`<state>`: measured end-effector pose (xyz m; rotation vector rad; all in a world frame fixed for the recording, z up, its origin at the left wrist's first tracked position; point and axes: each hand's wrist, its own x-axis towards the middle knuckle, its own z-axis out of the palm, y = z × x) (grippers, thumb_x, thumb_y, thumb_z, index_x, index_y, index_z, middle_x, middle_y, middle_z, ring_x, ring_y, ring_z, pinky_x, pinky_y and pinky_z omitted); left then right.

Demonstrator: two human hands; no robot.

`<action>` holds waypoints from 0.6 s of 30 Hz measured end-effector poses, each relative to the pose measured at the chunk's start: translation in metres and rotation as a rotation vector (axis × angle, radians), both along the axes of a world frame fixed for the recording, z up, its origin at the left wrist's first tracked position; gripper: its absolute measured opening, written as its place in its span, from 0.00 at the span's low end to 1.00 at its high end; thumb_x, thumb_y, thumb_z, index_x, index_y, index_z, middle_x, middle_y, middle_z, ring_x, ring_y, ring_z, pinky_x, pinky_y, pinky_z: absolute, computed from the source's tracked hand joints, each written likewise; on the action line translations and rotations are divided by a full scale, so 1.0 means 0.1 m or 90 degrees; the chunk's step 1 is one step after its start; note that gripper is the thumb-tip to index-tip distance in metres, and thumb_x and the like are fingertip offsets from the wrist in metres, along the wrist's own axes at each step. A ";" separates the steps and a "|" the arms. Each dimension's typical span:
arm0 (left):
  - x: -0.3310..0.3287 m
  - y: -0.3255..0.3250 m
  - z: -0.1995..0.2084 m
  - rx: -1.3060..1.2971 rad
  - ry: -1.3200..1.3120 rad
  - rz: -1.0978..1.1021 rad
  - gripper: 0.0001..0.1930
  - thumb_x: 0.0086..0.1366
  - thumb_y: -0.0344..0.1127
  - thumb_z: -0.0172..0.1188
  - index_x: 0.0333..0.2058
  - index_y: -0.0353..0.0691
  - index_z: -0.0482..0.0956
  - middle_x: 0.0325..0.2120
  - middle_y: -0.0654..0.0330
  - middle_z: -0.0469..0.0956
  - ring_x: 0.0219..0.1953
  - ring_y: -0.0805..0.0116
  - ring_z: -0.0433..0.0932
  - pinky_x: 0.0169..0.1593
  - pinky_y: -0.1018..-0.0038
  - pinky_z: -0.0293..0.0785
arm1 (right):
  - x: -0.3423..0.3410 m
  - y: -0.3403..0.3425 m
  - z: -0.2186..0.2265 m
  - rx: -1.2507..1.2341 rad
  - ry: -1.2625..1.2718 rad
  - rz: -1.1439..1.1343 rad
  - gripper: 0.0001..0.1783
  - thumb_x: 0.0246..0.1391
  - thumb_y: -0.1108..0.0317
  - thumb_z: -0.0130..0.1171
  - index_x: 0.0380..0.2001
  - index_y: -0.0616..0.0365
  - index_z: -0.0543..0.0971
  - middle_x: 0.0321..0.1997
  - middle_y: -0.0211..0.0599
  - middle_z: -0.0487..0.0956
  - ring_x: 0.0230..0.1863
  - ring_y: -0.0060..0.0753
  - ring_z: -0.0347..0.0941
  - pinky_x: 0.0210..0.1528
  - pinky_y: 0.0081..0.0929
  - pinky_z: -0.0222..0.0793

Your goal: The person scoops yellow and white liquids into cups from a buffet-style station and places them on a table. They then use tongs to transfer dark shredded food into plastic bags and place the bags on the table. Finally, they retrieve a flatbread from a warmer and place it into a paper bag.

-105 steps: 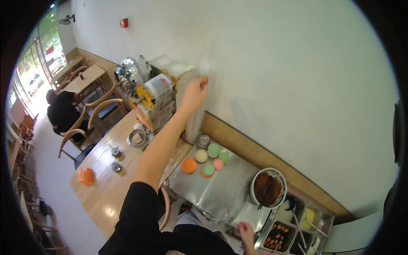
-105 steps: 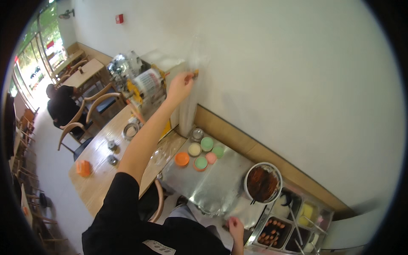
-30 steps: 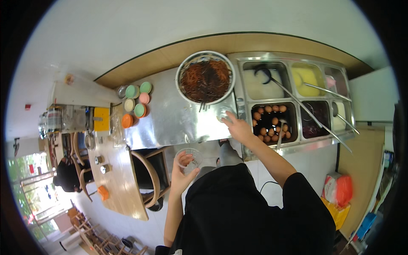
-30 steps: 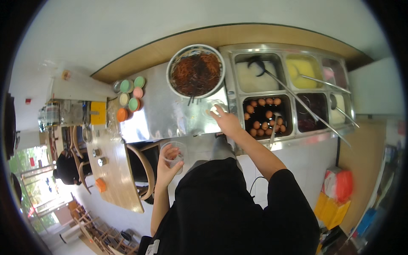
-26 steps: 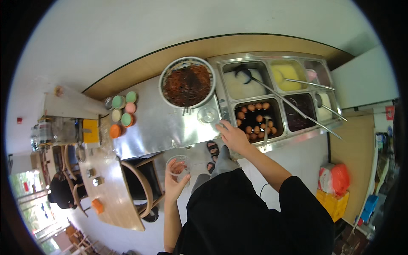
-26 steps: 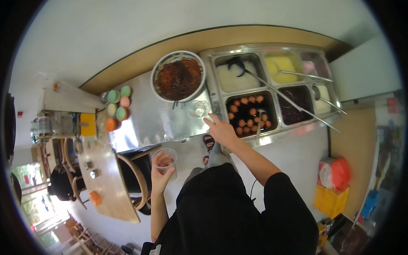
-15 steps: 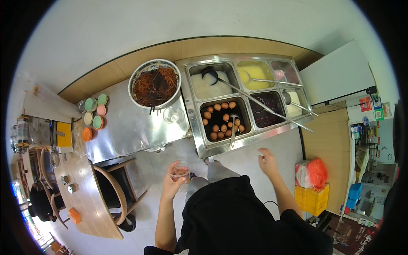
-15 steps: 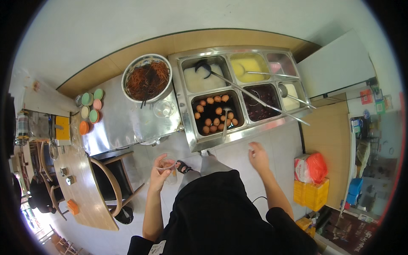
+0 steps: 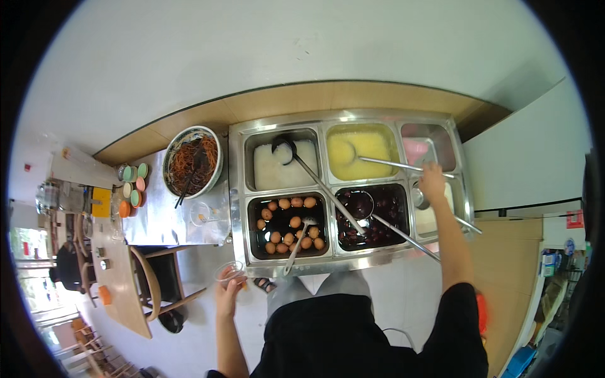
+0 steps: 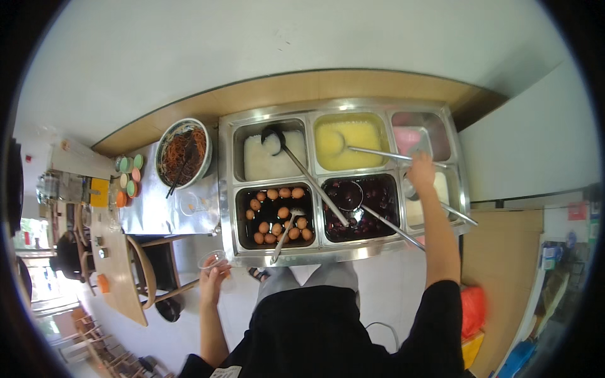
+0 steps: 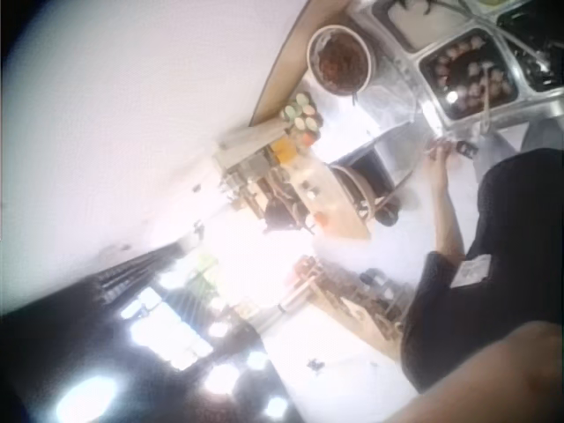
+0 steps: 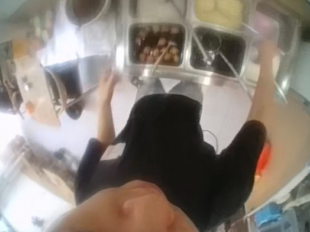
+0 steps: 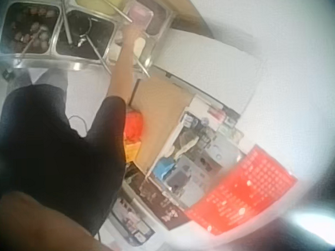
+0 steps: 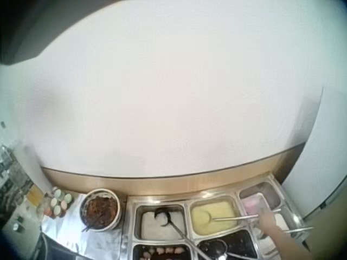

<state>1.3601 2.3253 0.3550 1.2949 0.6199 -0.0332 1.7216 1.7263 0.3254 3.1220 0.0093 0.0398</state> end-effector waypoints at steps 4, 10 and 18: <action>0.14 -1.02 0.44 -0.064 -0.010 0.030 0.41 0.56 0.53 0.70 0.61 0.38 0.63 0.49 0.47 0.75 0.48 0.53 0.78 0.55 0.59 0.73 | 0.23 -0.44 -0.35 -0.135 0.193 0.068 0.19 0.50 0.64 0.61 0.47 0.56 0.77 0.50 0.45 0.77 0.53 0.45 0.72 0.53 0.42 0.71; 0.18 -1.60 0.67 -0.071 -0.005 0.064 0.39 0.56 0.51 0.71 0.60 0.38 0.63 0.46 0.53 0.76 0.49 0.54 0.79 0.55 0.60 0.73 | -0.34 0.07 -0.19 0.691 0.670 -0.102 0.16 0.58 0.60 0.58 0.42 0.62 0.77 0.22 0.38 0.77 0.19 0.27 0.73 0.25 0.31 0.72; 0.55 -2.00 0.67 -0.157 -0.098 0.027 0.39 0.55 0.45 0.72 0.61 0.39 0.62 0.52 0.54 0.73 0.55 0.53 0.74 0.59 0.58 0.70 | -1.22 -0.24 0.46 0.245 0.260 0.089 0.26 0.55 0.67 0.57 0.58 0.57 0.70 0.29 0.56 0.80 0.30 0.59 0.78 0.35 0.52 0.73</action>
